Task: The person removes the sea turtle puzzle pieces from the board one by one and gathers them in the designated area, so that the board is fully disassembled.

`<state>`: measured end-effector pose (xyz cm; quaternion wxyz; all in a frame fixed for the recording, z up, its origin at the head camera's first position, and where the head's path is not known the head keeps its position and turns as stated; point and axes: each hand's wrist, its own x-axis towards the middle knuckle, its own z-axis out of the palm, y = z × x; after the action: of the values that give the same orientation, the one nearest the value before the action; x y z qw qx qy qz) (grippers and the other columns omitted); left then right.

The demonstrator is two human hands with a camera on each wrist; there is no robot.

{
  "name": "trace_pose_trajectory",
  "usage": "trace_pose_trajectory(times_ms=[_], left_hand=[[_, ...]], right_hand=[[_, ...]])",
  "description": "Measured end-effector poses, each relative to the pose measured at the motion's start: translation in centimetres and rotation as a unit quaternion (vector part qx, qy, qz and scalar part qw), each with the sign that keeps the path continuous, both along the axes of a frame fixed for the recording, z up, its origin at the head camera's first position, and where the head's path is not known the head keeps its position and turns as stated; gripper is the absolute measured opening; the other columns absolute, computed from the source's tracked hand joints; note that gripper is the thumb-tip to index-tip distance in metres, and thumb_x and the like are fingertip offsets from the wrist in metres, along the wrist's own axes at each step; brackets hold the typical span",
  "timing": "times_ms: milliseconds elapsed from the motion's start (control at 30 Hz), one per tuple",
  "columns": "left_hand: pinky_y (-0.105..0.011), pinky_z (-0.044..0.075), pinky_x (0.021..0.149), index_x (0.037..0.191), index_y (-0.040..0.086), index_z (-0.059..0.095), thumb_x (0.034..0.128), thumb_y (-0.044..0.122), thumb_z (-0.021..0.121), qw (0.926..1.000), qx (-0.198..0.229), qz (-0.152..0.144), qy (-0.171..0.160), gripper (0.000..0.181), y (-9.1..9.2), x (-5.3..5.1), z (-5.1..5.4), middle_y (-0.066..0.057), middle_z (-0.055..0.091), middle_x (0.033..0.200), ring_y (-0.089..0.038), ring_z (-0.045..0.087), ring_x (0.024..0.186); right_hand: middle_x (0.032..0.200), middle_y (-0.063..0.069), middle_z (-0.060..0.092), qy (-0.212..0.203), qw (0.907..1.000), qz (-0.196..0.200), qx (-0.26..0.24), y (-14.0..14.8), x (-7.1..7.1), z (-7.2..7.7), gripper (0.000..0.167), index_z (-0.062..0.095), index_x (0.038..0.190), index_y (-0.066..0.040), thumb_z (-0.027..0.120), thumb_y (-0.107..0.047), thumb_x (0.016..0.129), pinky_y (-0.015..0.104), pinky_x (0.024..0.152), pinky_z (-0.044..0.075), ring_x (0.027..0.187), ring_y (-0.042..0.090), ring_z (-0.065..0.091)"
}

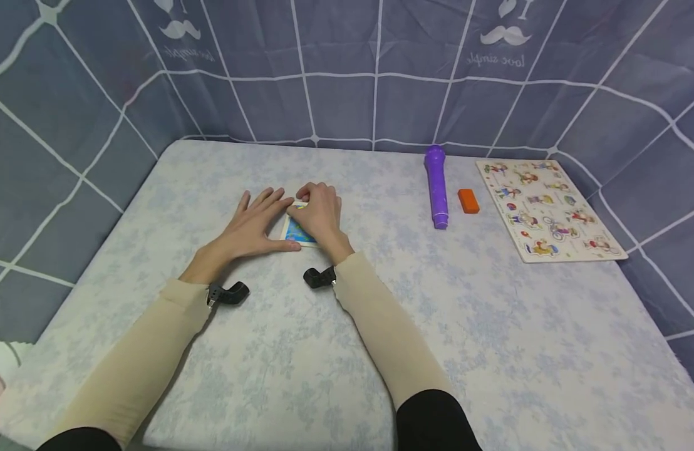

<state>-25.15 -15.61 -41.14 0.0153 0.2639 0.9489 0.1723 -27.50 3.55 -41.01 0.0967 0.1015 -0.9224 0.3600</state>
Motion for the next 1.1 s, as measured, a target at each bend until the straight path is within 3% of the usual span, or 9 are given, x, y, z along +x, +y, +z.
trace_pose_trajectory(times_ms=[500, 833, 1100], left_hand=[[-0.069, -0.007, 0.128, 0.168, 0.019, 0.033, 0.0831, 0.073, 0.075, 1.0, 0.001, 0.003, 0.0, 0.108, -0.25, 0.52, 0.19, -0.012, 0.018, 0.177, -0.036, 0.009, 0.165], [-0.068, -0.007, 0.128, 0.168, 0.02, 0.033, 0.0829, 0.073, 0.075, 1.0, 0.007, 0.006, 0.003, 0.109, -0.13, 0.48, -0.43, -0.011, 0.019, 0.177, -0.036, 0.009, 0.165], [-0.064, -0.008, 0.13, 0.168, 0.019, 0.033, 0.0815, 0.073, 0.077, 0.9998, 0.019, 0.004, -0.005, 0.111, 0.01, 0.09, -0.13, -0.011, 0.019, 0.177, -0.035, 0.008, 0.165]], right_hand=[[0.099, 0.004, 0.065, -0.013, 0.9994, -0.013, 0.028, -0.81, 0.28, -0.07, 0.025, 0.076, 0.107, -0.014, 0.078, -0.033, 0.091, 0.045, 0.095, 0.045, 0.095, 0.024, 0.056], [0.098, 0.007, 0.067, -0.003, 1.0, -0.002, 0.004, -0.49, 0.35, -0.5, 0.026, 0.075, 0.106, -0.01, 0.079, -0.03, 0.09, 0.043, 0.093, 0.045, 0.095, 0.025, 0.056], [0.099, 0.009, 0.067, 0.0, 1.0, -0.003, -0.004, -0.21, 0.12, -0.25, 0.027, 0.074, 0.107, -0.009, 0.078, -0.03, 0.09, 0.041, 0.091, 0.046, 0.093, 0.026, 0.056]])
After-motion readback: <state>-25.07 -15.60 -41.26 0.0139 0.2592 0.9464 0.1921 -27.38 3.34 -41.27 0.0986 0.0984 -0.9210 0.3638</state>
